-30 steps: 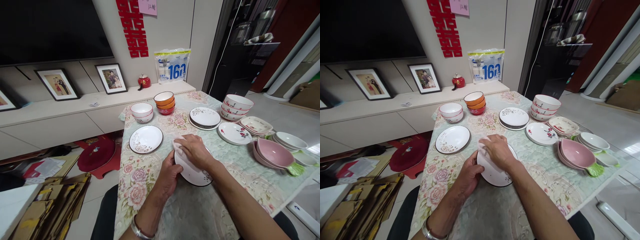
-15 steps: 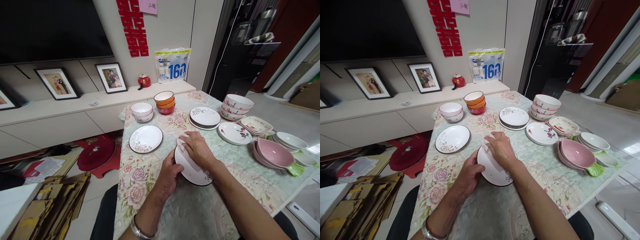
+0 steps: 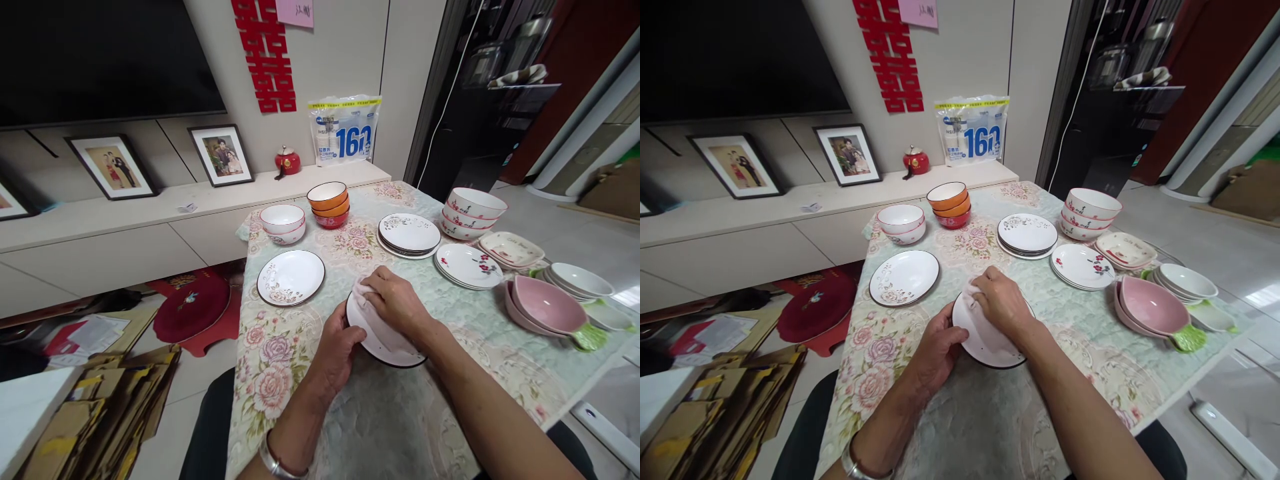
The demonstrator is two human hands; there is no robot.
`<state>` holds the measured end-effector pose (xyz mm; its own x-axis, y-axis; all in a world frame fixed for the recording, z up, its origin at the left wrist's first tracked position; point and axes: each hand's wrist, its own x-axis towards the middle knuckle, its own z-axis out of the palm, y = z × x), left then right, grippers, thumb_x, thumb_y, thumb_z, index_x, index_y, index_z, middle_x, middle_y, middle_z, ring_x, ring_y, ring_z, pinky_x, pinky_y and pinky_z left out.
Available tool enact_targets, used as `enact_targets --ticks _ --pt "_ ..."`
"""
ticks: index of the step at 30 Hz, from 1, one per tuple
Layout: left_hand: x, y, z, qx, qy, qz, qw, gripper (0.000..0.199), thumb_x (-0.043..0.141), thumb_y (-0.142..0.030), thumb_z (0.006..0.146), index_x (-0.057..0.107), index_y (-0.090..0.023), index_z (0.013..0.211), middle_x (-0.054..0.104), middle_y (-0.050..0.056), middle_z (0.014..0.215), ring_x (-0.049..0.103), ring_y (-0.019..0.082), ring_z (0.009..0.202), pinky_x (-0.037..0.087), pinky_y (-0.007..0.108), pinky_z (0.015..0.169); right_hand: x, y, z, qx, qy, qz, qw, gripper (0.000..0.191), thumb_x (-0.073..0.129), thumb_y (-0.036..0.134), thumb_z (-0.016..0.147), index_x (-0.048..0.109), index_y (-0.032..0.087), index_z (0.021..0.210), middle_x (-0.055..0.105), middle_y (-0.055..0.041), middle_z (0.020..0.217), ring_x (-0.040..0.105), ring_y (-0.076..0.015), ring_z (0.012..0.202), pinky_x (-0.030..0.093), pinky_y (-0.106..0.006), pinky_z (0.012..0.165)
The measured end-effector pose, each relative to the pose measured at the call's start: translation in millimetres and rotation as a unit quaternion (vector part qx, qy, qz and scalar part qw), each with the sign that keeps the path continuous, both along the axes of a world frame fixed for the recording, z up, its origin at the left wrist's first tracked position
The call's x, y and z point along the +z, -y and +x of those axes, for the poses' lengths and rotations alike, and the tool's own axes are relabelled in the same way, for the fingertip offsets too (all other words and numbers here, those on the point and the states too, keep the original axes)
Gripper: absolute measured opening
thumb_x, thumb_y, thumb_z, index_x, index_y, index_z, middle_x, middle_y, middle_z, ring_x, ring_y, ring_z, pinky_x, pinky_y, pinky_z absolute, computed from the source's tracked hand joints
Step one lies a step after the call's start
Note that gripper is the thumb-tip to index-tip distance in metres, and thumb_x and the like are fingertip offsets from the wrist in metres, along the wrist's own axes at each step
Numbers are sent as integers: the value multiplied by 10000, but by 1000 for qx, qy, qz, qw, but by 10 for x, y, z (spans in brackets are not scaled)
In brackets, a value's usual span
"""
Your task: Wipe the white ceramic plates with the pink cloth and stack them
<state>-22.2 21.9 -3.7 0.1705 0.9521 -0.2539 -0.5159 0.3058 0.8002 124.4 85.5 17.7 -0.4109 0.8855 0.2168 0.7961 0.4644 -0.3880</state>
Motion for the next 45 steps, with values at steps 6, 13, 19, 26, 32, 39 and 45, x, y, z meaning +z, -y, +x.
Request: enact_targets --ticks 6,13,19,26,32,39,45 --pt "-11 -5 5 12 -2 6 1000 539 561 -28 528 661 -150 1043 673 23 854 582 178 792 432 264 689 -18 -19 21 81 -76 -45 993 249 604 184 850 706 220 1074 657 -53 1009 611 -178 935 441 -282 846" --pt "18 -10 -2 5 11 -9 1000 645 582 -53 526 648 -156 1159 706 58 954 602 205 844 450 280 704 36 -27 71 -95 16 -45 994 291 530 249 898 690 156 1122 666 -128 1035 624 -242 937 434 -332 821" --pt "3 -8 6 15 -16 5 1000 557 556 -44 512 674 -150 1046 688 42 907 598 204 847 450 283 728 1 -19 25 62 -77 -67 993 259 605 192 824 722 224 1052 693 -54 1003 630 -191 927 444 -290 840" --pt "12 -2 -11 4 -18 -14 1000 649 583 -44 531 628 -148 1170 695 66 978 599 215 871 456 285 718 -33 -67 85 -39 -60 -57 996 261 599 247 852 713 182 1077 688 -91 1021 629 -213 956 441 -321 873" --pt "0 -3 -9 10 -26 -2 1000 633 571 -42 524 643 -155 1143 699 60 973 611 225 888 462 296 745 -6 -50 84 39 -75 -70 994 235 627 241 828 726 207 1039 693 -69 1005 629 -205 943 447 -318 864" --pt "0 -5 3 10 -19 9 1000 611 564 -38 541 641 -166 1133 695 55 1002 605 225 944 456 297 795 -7 -56 83 67 -141 -111 981 206 645 236 811 739 223 994 713 -37 973 639 -190 914 457 -307 838" --pt "-16 -12 10 7 -19 7 1000 583 548 -25 549 620 -150 1114 675 39 924 598 205 872 446 286 737 -48 -58 58 51 -116 -70 989 233 634 236 818 729 209 1029 695 -56 989 628 -195 923 449 -320 852"
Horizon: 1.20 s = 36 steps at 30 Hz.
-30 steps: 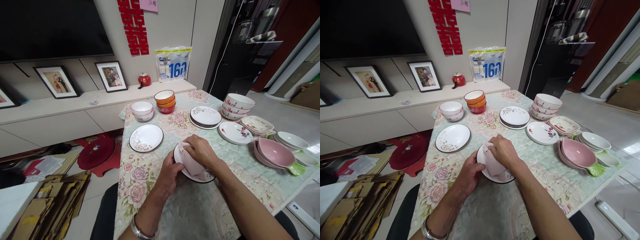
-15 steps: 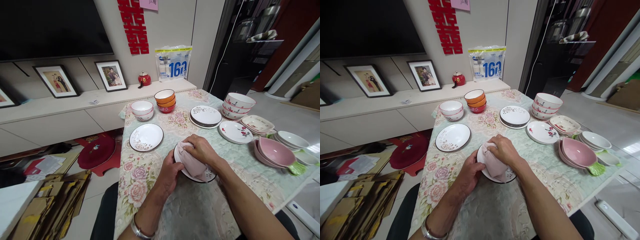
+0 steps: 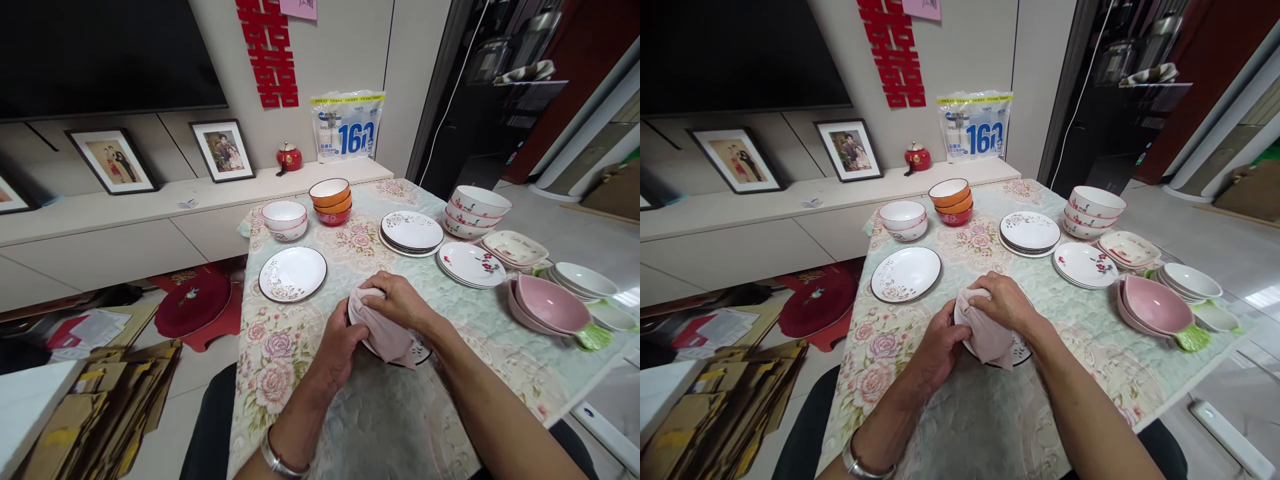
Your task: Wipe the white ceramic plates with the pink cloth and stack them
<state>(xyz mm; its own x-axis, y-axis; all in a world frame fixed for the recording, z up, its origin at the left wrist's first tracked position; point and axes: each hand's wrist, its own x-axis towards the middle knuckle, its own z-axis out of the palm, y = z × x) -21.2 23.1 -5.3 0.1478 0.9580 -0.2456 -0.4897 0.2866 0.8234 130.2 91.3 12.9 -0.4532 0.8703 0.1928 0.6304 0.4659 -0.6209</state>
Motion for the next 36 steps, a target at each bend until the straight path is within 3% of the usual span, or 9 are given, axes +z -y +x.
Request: enact_targets --ticks 6,14,21,24,28,31,34,36 --pt "-14 5 -15 -5 -8 13 1000 611 552 -28 550 630 -154 1143 691 62 1023 600 225 949 446 295 776 84 4 69 72 -8 -42 997 213 679 233 791 743 229 994 697 -24 954 625 -178 904 445 -286 821" --pt "-27 -1 -8 -4 -14 3 1000 563 557 -36 545 631 -154 1090 680 40 919 598 220 883 450 294 737 7 -26 29 -1 4 -15 1000 210 657 253 804 719 188 994 700 -64 988 621 -214 930 440 -330 846" --pt "-50 0 -18 -7 -23 13 1000 640 545 -23 551 616 -167 1171 687 56 1044 597 215 936 456 298 783 83 -12 97 88 -12 -73 993 210 687 239 783 742 236 986 688 -28 973 620 -194 924 444 -294 827" --pt "-40 0 -19 -7 -25 9 1000 641 552 -29 555 612 -163 1179 689 62 1044 599 231 960 463 313 795 55 -43 128 56 -10 -74 996 200 690 269 787 742 227 976 694 -32 967 620 -201 926 442 -310 836" --pt "-33 -5 -16 0 -34 -3 999 641 557 -34 543 614 -161 1169 688 58 1020 603 238 957 467 315 788 3 -49 72 -6 3 -22 1000 222 662 269 807 732 197 1004 676 -67 978 612 -214 918 439 -342 854" --pt "-40 -3 -13 4 -40 1 999 615 555 -36 536 627 -155 1135 689 60 998 610 239 942 466 307 771 33 -18 36 48 -10 -25 999 222 653 233 809 733 212 1015 666 -53 966 610 -198 914 440 -317 841" --pt "-50 3 -12 3 -38 7 999 636 562 -34 540 623 -160 1161 692 67 1045 613 246 984 467 305 791 92 -2 65 112 -33 -75 990 209 676 237 796 742 230 995 678 -29 961 617 -186 917 446 -291 833" --pt "-52 5 -13 0 -36 12 999 650 562 -32 545 618 -162 1179 692 69 1069 611 249 1004 467 307 803 108 -11 97 116 -36 -108 987 190 688 258 787 747 228 965 691 -23 963 623 -191 914 452 -290 823"
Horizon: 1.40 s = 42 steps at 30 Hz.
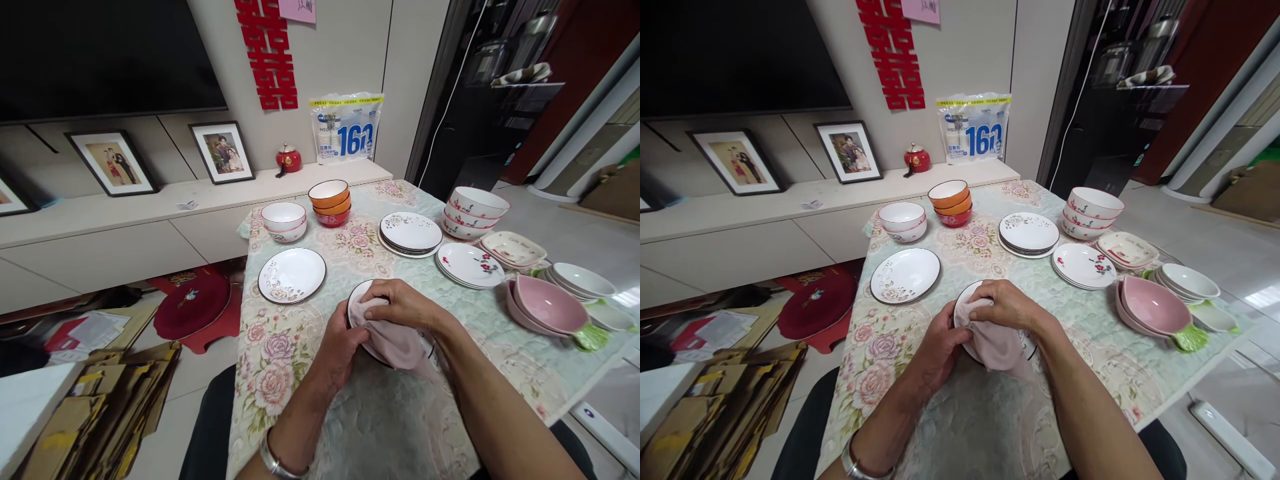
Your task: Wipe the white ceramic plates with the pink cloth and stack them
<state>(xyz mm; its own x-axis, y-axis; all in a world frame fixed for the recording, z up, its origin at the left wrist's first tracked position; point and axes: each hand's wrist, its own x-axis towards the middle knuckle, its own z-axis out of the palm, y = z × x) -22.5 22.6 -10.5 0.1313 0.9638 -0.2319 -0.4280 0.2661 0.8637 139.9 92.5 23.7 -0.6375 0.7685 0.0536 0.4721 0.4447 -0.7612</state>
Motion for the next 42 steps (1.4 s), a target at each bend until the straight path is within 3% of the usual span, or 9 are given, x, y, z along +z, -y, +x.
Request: enact_targets --ticks 2,7,14,22,29,37,42 --pt "2 0 0 -4 7 2 1000 652 557 -33 548 616 -162 1184 693 69 1075 608 250 1009 468 313 811 -15 -16 13 -28 9 -1 1000 179 689 268 782 747 224 945 700 -23 951 626 -197 904 453 -297 812" --pt "3 -6 2 -3 8 -3 1000 586 560 -40 551 631 -154 1122 691 61 995 610 245 955 471 320 791 -94 -28 -53 -112 28 77 990 215 658 262 800 735 200 991 689 -63 972 616 -215 921 439 -337 849" --pt "24 3 4 -3 1 -8 1000 633 564 -33 556 607 -161 1174 682 75 1085 603 245 1007 463 311 809 -38 -4 -40 -28 20 46 998 217 681 231 786 741 223 994 681 -29 951 614 -185 902 438 -293 822" --pt "24 10 3 -6 9 2 1000 633 552 -33 569 606 -161 1186 689 75 1081 607 249 1012 467 327 833 -84 -29 -42 -65 1 33 997 198 686 269 788 742 228 973 695 -23 942 617 -189 894 438 -290 795" --pt "17 7 0 0 -8 -2 1000 637 552 -41 546 624 -165 1166 694 67 1074 604 246 994 464 318 819 -37 -20 -4 -30 15 17 999 184 701 274 773 749 224 944 693 -31 961 616 -201 917 441 -304 825" --pt "18 -4 11 7 -14 -8 1000 630 550 -39 537 628 -163 1150 693 69 1050 608 259 1005 475 325 823 -94 -34 -36 -89 8 49 995 218 680 286 793 738 216 991 689 -47 969 616 -204 926 433 -320 852" --pt "18 4 10 6 -18 -3 1000 639 549 -38 548 618 -160 1171 691 69 1053 609 252 991 474 327 819 -74 -43 11 -59 22 36 997 169 687 294 791 740 219 933 687 -31 928 613 -195 886 434 -303 799"
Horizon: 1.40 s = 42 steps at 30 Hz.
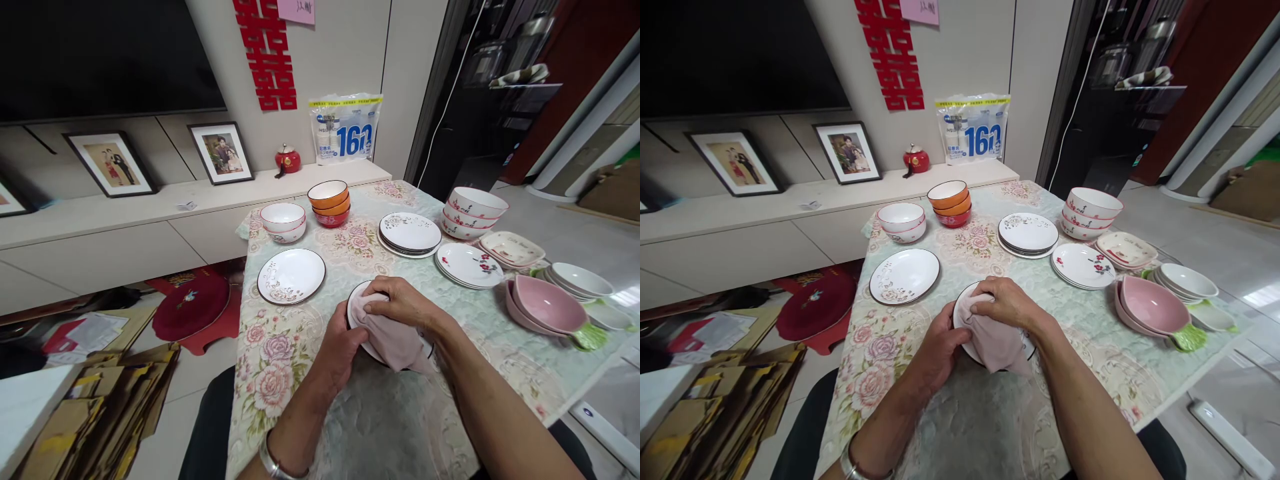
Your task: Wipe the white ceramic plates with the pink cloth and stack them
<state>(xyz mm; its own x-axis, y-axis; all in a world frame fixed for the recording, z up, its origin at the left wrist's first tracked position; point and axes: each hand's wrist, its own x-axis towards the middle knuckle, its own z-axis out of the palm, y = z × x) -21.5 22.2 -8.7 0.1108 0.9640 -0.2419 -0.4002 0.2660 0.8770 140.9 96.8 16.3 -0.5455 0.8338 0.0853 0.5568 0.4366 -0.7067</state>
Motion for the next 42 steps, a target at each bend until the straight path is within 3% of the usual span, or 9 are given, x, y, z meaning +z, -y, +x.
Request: enact_targets --ticks 7,14,21,28,42 --pt "-15 4 2 1 -8 7 1000 612 542 -29 567 619 -164 1160 688 71 1077 606 254 1023 475 326 840 -23 -5 -27 -31 -10 14 999 203 682 306 794 737 218 968 693 -47 966 616 -206 914 435 -325 841" --pt "-25 6 -5 -5 -5 14 1000 622 550 -45 581 618 -168 1187 690 68 1104 604 248 1032 477 327 848 -7 -8 17 10 -10 -14 1000 178 687 293 778 738 228 936 699 -24 941 620 -199 895 450 -308 800" --pt "-20 -4 2 11 -9 7 1000 619 572 -46 539 643 -171 1142 698 73 1077 605 272 1029 479 344 853 -31 -10 -29 -35 -10 8 999 215 686 314 789 737 218 974 701 -47 972 620 -209 925 437 -328 851" --pt "-6 8 4 3 -7 -2 1000 632 563 -49 563 614 -167 1182 689 76 1067 610 261 1003 482 335 821 10 -1 17 0 -17 -22 1000 174 687 317 786 739 223 923 701 -25 938 625 -201 892 449 -305 798" --pt "-16 2 15 5 -12 1 1000 627 551 -48 569 610 -176 1180 691 70 1092 603 260 1028 474 338 851 -32 -8 -11 -29 -19 -6 999 202 671 314 788 734 219 954 705 -36 971 630 -209 923 447 -319 830"
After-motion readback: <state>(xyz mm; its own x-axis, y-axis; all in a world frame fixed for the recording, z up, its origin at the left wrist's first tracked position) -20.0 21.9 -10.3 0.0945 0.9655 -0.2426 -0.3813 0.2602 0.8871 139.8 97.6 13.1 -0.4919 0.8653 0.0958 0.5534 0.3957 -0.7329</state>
